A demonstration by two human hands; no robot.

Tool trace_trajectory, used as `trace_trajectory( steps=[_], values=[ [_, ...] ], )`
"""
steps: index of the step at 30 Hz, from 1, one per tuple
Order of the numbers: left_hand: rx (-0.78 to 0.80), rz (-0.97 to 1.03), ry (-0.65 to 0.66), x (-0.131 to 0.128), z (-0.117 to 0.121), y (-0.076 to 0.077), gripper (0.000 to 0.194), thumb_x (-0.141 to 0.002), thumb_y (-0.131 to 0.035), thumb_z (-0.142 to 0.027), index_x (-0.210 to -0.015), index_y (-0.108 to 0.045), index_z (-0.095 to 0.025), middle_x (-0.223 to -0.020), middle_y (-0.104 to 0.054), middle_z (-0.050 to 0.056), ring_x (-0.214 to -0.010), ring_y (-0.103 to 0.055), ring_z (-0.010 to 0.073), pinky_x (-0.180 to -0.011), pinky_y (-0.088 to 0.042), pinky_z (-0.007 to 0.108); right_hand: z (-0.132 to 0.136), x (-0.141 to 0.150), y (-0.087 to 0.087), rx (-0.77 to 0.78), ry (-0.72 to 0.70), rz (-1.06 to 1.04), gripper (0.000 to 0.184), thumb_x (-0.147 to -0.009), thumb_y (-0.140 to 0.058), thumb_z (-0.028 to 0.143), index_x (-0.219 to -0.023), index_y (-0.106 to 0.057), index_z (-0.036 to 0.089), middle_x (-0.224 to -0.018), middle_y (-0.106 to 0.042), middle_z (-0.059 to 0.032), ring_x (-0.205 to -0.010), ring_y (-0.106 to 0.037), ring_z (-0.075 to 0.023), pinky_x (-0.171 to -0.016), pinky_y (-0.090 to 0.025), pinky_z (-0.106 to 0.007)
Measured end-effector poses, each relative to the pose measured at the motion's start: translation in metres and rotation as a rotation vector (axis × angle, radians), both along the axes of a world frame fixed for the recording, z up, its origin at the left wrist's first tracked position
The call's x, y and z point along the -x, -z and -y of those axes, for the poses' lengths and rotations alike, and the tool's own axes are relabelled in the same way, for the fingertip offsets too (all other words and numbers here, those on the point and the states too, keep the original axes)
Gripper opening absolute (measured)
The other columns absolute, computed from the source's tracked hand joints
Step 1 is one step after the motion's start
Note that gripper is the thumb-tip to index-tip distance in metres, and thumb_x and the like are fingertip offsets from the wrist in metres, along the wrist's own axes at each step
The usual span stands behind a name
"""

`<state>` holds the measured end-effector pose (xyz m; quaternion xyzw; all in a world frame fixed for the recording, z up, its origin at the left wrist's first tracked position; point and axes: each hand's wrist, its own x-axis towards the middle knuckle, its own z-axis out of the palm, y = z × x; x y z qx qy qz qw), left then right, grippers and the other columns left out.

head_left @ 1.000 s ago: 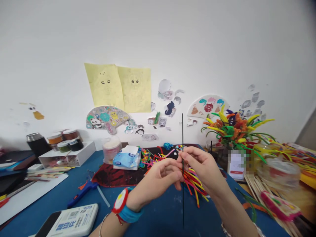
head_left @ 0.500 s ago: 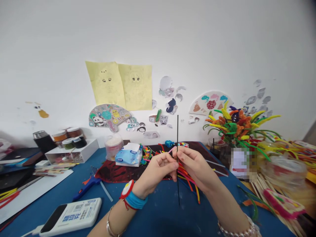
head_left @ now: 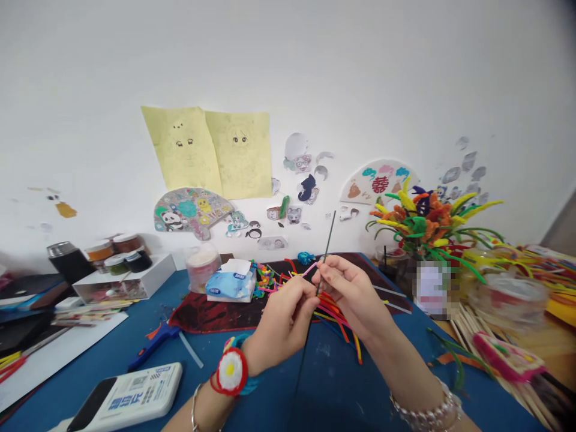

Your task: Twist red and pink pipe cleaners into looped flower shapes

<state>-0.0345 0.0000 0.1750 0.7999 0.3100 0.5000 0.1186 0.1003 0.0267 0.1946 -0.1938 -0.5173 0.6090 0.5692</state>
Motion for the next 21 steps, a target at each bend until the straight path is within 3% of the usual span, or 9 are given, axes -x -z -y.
trace_trajectory(
  steps=[5,8,12,16,21],
  values=[
    [-0.058,-0.117,0.057,0.004,0.012,-0.007,0.008,-0.083,-0.038,-0.015,-0.075,-0.037,-0.018,-0.070,-0.041,0.000,-0.063,-0.035,0.0103,-0.059,-0.030,0.023,-0.005,-0.004,0.000,0.002,0.081,-0.038,0.014,-0.070,-0.064,0.025,-0.071,-0.054,0.016,-0.065,-0.058,0.0008,-0.057,-0.050,-0.0070,-0.056,-0.042,-0.018],
    [0.024,-0.240,0.114,0.004,0.027,-0.018,0.008,-0.083,-0.037,-0.016,-0.075,-0.038,-0.018,-0.069,-0.043,-0.001,-0.061,-0.035,0.0100,-0.057,-0.030,0.022,-0.012,-0.018,-0.005,-0.030,0.203,-0.093,0.016,-0.067,-0.066,0.026,-0.070,-0.054,0.016,-0.065,-0.052,0.0018,-0.058,-0.048,-0.0076,-0.055,-0.043,-0.018],
    [0.175,-0.355,0.066,0.001,0.031,-0.026,0.017,-0.086,-0.032,-0.021,-0.071,-0.040,-0.018,-0.064,-0.043,-0.002,-0.056,-0.035,0.0094,-0.055,-0.029,0.022,-0.012,-0.031,-0.012,-0.077,0.191,-0.036,0.015,-0.072,-0.062,0.029,-0.073,-0.053,0.018,-0.066,-0.049,0.0018,-0.058,-0.047,-0.0079,-0.055,-0.043,-0.018],
    [0.155,-0.301,-0.086,0.000,0.012,-0.016,0.027,-0.087,-0.032,-0.024,-0.066,-0.047,-0.017,-0.060,-0.044,-0.001,-0.056,-0.038,0.0100,-0.055,-0.031,0.022,-0.001,-0.026,-0.013,-0.110,0.128,0.052,0.014,-0.075,-0.060,0.031,-0.077,-0.052,0.018,-0.066,-0.051,0.0012,-0.059,-0.048,-0.0089,-0.057,-0.043,-0.020],
    [0.051,-0.061,-0.150,-0.002,0.007,-0.013,0.016,-0.083,-0.042,-0.018,-0.095,-0.052,-0.018,-0.090,-0.053,0.006,-0.080,-0.048,0.0140,-0.072,-0.038,0.026,0.004,-0.018,-0.009,-0.134,0.109,0.129,0.014,-0.076,-0.059,0.030,-0.080,-0.055,0.018,-0.068,-0.056,0.0005,-0.061,-0.050,-0.0089,-0.060,-0.043,-0.021]
  ],
)
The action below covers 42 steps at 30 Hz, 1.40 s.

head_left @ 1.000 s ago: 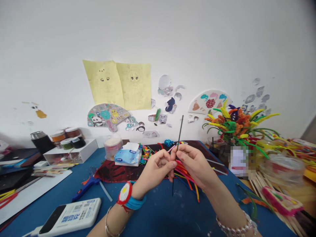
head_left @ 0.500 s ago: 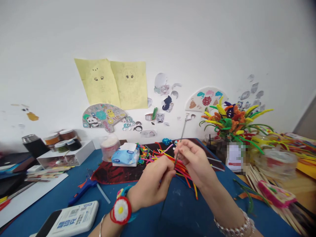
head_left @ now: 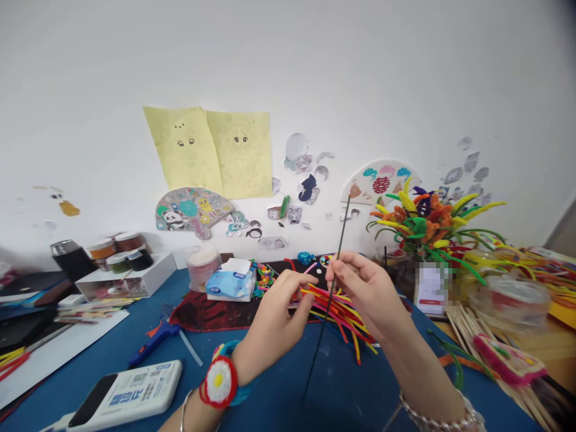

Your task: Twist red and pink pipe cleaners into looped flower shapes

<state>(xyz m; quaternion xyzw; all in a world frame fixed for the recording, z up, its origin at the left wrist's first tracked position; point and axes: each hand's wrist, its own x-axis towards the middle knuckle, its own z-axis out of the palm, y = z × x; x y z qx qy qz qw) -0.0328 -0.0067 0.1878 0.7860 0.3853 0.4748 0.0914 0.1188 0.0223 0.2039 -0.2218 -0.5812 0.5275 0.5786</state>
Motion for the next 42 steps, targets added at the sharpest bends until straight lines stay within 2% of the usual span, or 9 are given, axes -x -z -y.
trace_trajectory(
  steps=[6,12,20,24,27,30,32,35,42],
  values=[
    [-0.068,0.060,0.011,-0.005,0.011,-0.003,0.006,-0.076,-0.055,-0.020,-0.081,-0.053,-0.017,-0.082,-0.055,0.004,-0.080,-0.049,0.0142,-0.072,-0.039,0.026,0.006,0.006,0.002,-0.051,0.085,0.106,0.014,-0.075,-0.059,0.031,-0.078,-0.055,0.018,-0.069,-0.057,0.0005,-0.061,-0.050,-0.0090,-0.060,-0.043,-0.021],
    [-0.078,0.004,-0.020,-0.005,0.012,-0.001,0.005,-0.080,-0.048,-0.018,-0.076,-0.051,-0.017,-0.081,-0.055,0.004,-0.079,-0.048,0.0142,-0.073,-0.038,0.028,0.010,0.007,0.001,-0.082,0.151,0.165,0.015,-0.074,-0.059,0.032,-0.079,-0.054,0.018,-0.071,-0.056,-0.0011,-0.060,-0.050,-0.0098,-0.056,-0.043,-0.021],
    [0.070,-0.057,0.062,-0.004,0.007,0.003,0.010,-0.085,-0.037,-0.019,-0.076,-0.041,-0.017,-0.072,-0.044,0.002,-0.065,-0.041,0.0117,-0.060,-0.035,0.025,0.010,0.008,0.002,-0.067,-0.001,0.177,0.016,-0.074,-0.058,0.033,-0.080,-0.053,0.019,-0.073,-0.057,-0.0018,-0.066,-0.055,-0.0120,-0.062,-0.047,-0.024],
    [-0.037,-0.099,0.002,-0.010,0.010,0.007,0.010,-0.084,-0.032,-0.014,-0.078,-0.039,-0.017,-0.077,-0.045,0.004,-0.070,-0.040,0.0138,-0.065,-0.036,0.028,0.007,0.008,0.005,-0.102,0.157,0.167,0.017,-0.073,-0.060,0.033,-0.077,-0.053,0.019,-0.069,-0.056,-0.0003,-0.063,-0.054,-0.0113,-0.058,-0.045,-0.022],
    [-0.151,-0.250,-0.099,-0.016,0.017,0.010,0.011,-0.082,-0.032,-0.012,-0.083,-0.042,-0.016,-0.082,-0.046,0.007,-0.075,-0.040,0.0170,-0.070,-0.035,0.033,0.002,0.011,0.008,-0.094,0.278,0.118,0.020,-0.072,-0.061,0.033,-0.068,-0.047,0.019,-0.062,-0.051,0.0023,-0.058,-0.051,-0.0100,-0.054,-0.042,-0.021],
    [-0.164,-0.440,-0.131,-0.022,0.025,0.011,0.012,-0.082,-0.032,-0.012,-0.083,-0.044,-0.015,-0.081,-0.047,0.008,-0.076,-0.040,0.0183,-0.070,-0.035,0.035,-0.004,0.011,0.009,-0.100,0.351,0.070,0.022,-0.071,-0.063,0.031,-0.067,-0.045,0.019,-0.061,-0.049,0.0029,-0.058,-0.051,-0.0100,-0.055,-0.042,-0.022],
    [-0.134,-0.510,-0.128,-0.024,0.029,0.010,0.013,-0.082,-0.031,-0.013,-0.082,-0.044,-0.015,-0.082,-0.047,0.008,-0.076,-0.040,0.0183,-0.071,-0.035,0.035,-0.007,0.009,0.008,-0.094,0.283,0.062,0.021,-0.071,-0.063,0.031,-0.082,-0.050,0.019,-0.062,-0.051,0.0029,-0.059,-0.054,-0.0113,-0.058,-0.044,-0.024],
    [-0.093,-0.457,-0.142,-0.023,0.027,0.008,0.012,-0.082,-0.030,-0.014,-0.080,-0.042,-0.016,-0.081,-0.047,0.007,-0.073,-0.040,0.0170,-0.068,-0.035,0.032,-0.012,0.002,0.006,-0.033,0.116,0.062,0.041,-0.071,-0.063,0.032,-0.107,-0.049,0.019,-0.065,-0.056,0.0019,-0.060,-0.055,-0.0118,-0.060,-0.046,-0.027],
    [0.001,-0.326,-0.197,-0.008,0.004,0.007,0.025,-0.086,-0.034,-0.024,-0.062,-0.038,-0.018,-0.059,-0.042,-0.001,-0.055,-0.035,0.0108,-0.053,-0.026,0.025,-0.015,-0.011,0.001,0.065,0.018,0.001,0.022,-0.071,-0.062,0.032,-0.087,-0.057,0.018,-0.069,-0.060,-0.0009,-0.062,-0.057,-0.0115,-0.063,-0.047,-0.027]
  ],
)
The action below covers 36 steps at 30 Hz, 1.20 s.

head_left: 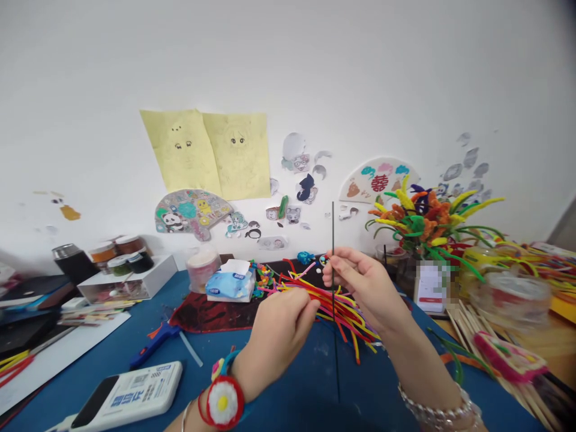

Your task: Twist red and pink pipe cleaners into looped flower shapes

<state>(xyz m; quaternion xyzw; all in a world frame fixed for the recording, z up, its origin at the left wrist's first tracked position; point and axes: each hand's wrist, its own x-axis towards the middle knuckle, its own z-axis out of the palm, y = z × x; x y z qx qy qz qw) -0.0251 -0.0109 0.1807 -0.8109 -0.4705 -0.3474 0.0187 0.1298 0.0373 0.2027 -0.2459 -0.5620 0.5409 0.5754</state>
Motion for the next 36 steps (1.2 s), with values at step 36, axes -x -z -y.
trace_trajectory(
  steps=[36],
  values=[
    [1.198,1.459,0.764,-0.014,-0.004,0.013,0.018,-0.062,-0.035,-0.015,-0.055,-0.051,-0.011,-0.049,-0.040,0.000,-0.040,-0.035,0.0076,-0.039,-0.028,0.021,0.028,0.028,0.005,-0.032,-0.255,-0.077,0.007,-0.084,-0.046,0.028,-0.085,-0.048,0.021,-0.064,-0.051,0.0036,-0.053,-0.048,-0.0076,-0.050,-0.041,-0.021]
  ],
)
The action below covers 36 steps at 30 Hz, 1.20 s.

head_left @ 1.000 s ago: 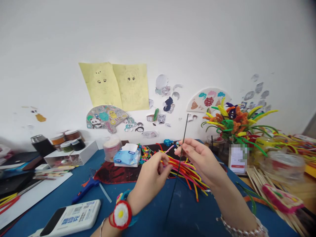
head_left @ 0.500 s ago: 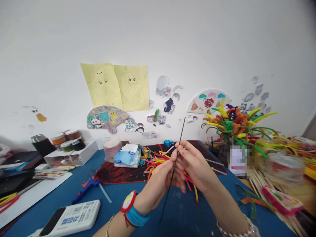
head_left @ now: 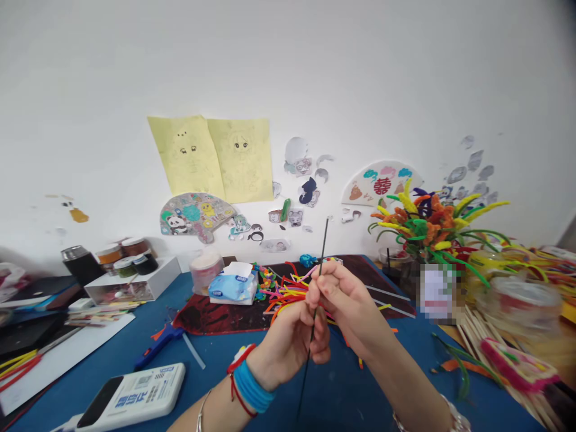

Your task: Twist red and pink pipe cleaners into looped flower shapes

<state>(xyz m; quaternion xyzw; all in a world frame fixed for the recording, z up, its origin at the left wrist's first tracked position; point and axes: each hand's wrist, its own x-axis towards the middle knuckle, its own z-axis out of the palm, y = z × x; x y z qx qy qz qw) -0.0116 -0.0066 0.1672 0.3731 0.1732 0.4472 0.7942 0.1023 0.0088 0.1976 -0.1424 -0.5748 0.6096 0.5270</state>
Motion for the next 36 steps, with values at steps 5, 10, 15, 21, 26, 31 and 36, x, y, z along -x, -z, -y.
trace_trajectory(
  steps=[5,10,15,21,26,31,36],
  values=[
    [0.003,0.031,-0.008,-0.003,0.006,-0.004,0.018,-0.060,-0.035,-0.014,-0.051,-0.050,-0.011,-0.047,-0.038,0.000,-0.039,-0.032,0.0072,-0.038,-0.024,0.020,0.006,0.001,0.000,0.001,0.039,-0.072,0.007,-0.083,-0.049,0.027,-0.082,-0.047,0.020,-0.063,-0.051,0.0036,-0.056,-0.048,-0.0078,-0.052,-0.041,-0.021],
    [0.003,0.025,-0.060,-0.006,0.008,-0.005,0.017,-0.058,-0.034,-0.013,-0.049,-0.048,-0.011,-0.046,-0.037,-0.001,-0.039,-0.029,0.0069,-0.038,-0.023,0.021,0.008,0.002,-0.001,0.008,0.054,-0.100,0.007,-0.083,-0.050,0.026,-0.081,-0.048,0.019,-0.061,-0.050,0.0039,-0.056,-0.048,-0.0076,-0.054,-0.041,-0.021],
    [0.009,0.026,-0.082,-0.008,0.010,-0.005,0.015,-0.056,-0.034,-0.013,-0.049,-0.046,-0.012,-0.046,-0.036,-0.001,-0.038,-0.027,0.0066,-0.038,-0.021,0.020,0.010,0.002,-0.002,0.017,0.067,-0.117,0.007,-0.082,-0.051,0.025,-0.081,-0.049,0.019,-0.061,-0.050,0.0034,-0.057,-0.050,-0.0086,-0.053,-0.041,-0.021],
    [-0.029,0.002,-0.056,-0.007,0.012,-0.005,0.015,-0.060,-0.033,-0.013,-0.050,-0.044,-0.013,-0.046,-0.035,-0.001,-0.039,-0.027,0.0065,-0.040,-0.023,0.021,0.008,0.001,-0.002,0.028,0.067,-0.133,0.004,-0.082,-0.051,0.023,-0.080,-0.050,0.020,-0.061,-0.051,0.0032,-0.060,-0.050,-0.0084,-0.056,-0.042,-0.021],
    [-0.137,-0.128,-0.218,-0.007,0.011,-0.006,0.012,-0.071,-0.037,-0.016,-0.069,-0.049,-0.014,-0.054,-0.037,-0.004,-0.041,-0.030,0.0055,-0.043,-0.031,0.022,-0.006,-0.004,-0.002,0.095,0.078,-0.191,0.006,-0.080,-0.053,0.023,-0.077,-0.050,0.019,-0.065,-0.052,0.0032,-0.063,-0.051,-0.0075,-0.062,-0.044,-0.020],
    [-0.445,-0.352,-0.573,-0.009,0.005,-0.003,0.018,-0.070,-0.055,-0.015,-0.085,-0.045,-0.018,-0.066,-0.043,-0.005,-0.043,-0.035,0.0034,-0.043,-0.029,0.018,-0.014,-0.008,-0.005,0.108,0.126,-0.219,0.008,-0.078,-0.056,0.026,-0.078,-0.051,0.019,-0.072,-0.057,0.0013,-0.068,-0.054,-0.0092,-0.066,-0.047,-0.023],
    [-0.690,-0.640,-0.889,-0.004,0.002,0.005,0.010,-0.074,-0.056,-0.022,-0.073,-0.048,-0.018,-0.057,-0.039,-0.005,-0.045,-0.029,0.0054,-0.044,-0.023,0.020,-0.008,-0.005,-0.006,0.083,0.159,-0.191,0.008,-0.079,-0.054,0.027,-0.078,-0.051,0.020,-0.075,-0.060,0.0007,-0.069,-0.057,-0.0102,-0.068,-0.049,-0.026]
  ],
)
